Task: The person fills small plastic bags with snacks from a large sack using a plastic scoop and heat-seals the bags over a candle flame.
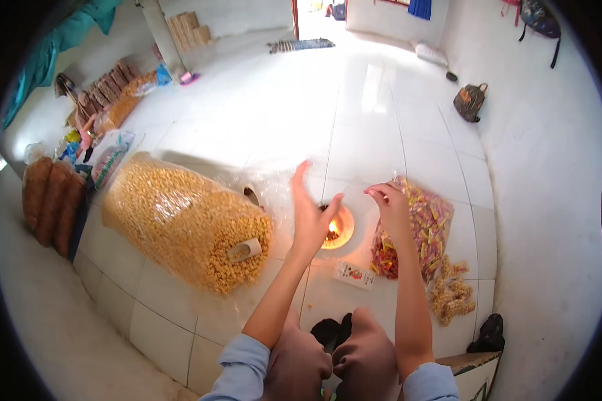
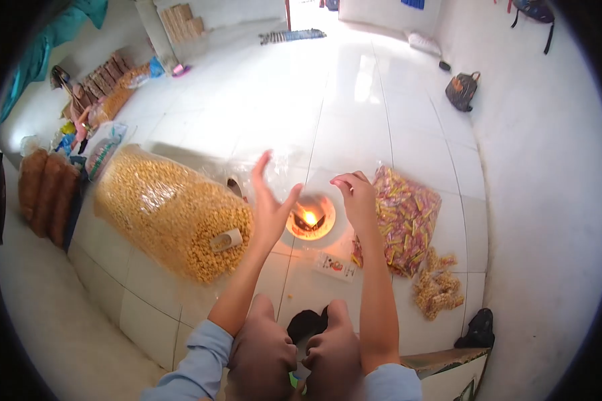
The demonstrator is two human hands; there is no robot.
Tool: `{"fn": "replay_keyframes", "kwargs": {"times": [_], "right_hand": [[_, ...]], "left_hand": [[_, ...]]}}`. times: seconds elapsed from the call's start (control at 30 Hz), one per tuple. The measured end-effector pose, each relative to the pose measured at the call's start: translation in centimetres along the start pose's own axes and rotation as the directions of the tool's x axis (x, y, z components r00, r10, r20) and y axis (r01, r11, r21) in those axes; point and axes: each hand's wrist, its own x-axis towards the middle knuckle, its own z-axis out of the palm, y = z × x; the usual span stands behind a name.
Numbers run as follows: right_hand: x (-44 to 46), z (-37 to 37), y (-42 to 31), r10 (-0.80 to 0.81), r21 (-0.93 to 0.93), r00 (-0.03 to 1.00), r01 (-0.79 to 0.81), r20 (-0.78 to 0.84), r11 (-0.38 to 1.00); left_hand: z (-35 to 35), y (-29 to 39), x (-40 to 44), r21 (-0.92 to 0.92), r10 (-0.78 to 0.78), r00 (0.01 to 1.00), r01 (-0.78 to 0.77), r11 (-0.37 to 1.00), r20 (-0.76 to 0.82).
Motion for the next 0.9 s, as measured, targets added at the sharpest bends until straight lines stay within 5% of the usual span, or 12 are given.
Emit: {"fn": "replay_keyframes", "kwargs": {"times": [0.07, 0.1, 0.17, 0.23, 0.27, 0.4, 0.47, 0.9], "right_hand": [[0.8, -0.3, -2.7, -0.092, -0.096, 0.996, 0.093, 0.011, 0.991], [0.5, 0.3, -3.5, -0.042, 0.048, 0.997, 0.046, -0.070, 0.998], [-0.7, 0.6, -4.4, -0.073, 0.081, 0.994, 0.079, -0.075, 0.994], [-2.2, 0.3, -5.2, -0.022, 0.112, 0.998, 0.029, -0.060, 0.993], [-3.3, 0.3, -5.3, 0.046, 0.119, 0.998, -0.041, -0.046, 0.992], [-6.3, 0.6, -5.3, 0.002, 0.090, 0.998, 0.003, -0.059, 0.996], [-5.8, -0.4, -6.3, -0.276, -0.137, 0.954, 0.260, -0.115, 0.956], [-4.6, -0.8, -5.8, -0.080, -0.076, 0.996, 0.077, -0.028, 0.994]], "left_hand": [[0.6, 3.3, 3.2, 0.044, 0.156, 0.929, -0.180, 0.983, 0.336], [0.9, 3.8, 3.4, 0.044, 0.184, 0.927, -0.209, 0.977, 0.326], [2.0, 2.7, 3.2, -0.041, -0.173, 0.904, 0.205, 0.978, 0.391], [0.9, 2.7, 1.2, -0.160, -0.083, 0.928, 0.150, 0.976, 0.364], [-0.4, 3.4, 0.5, -0.075, -0.102, 0.930, 0.137, 0.988, 0.354], [-3.0, 3.1, -2.3, -0.107, -0.252, 0.857, 0.332, 0.937, 0.450], [-2.8, 2.9, -3.1, -0.193, -0.359, 0.853, 0.452, 0.871, 0.380], [-2.1, 3.5, -1.1, 0.130, -0.059, 0.939, 0.016, 0.991, 0.338]]}}
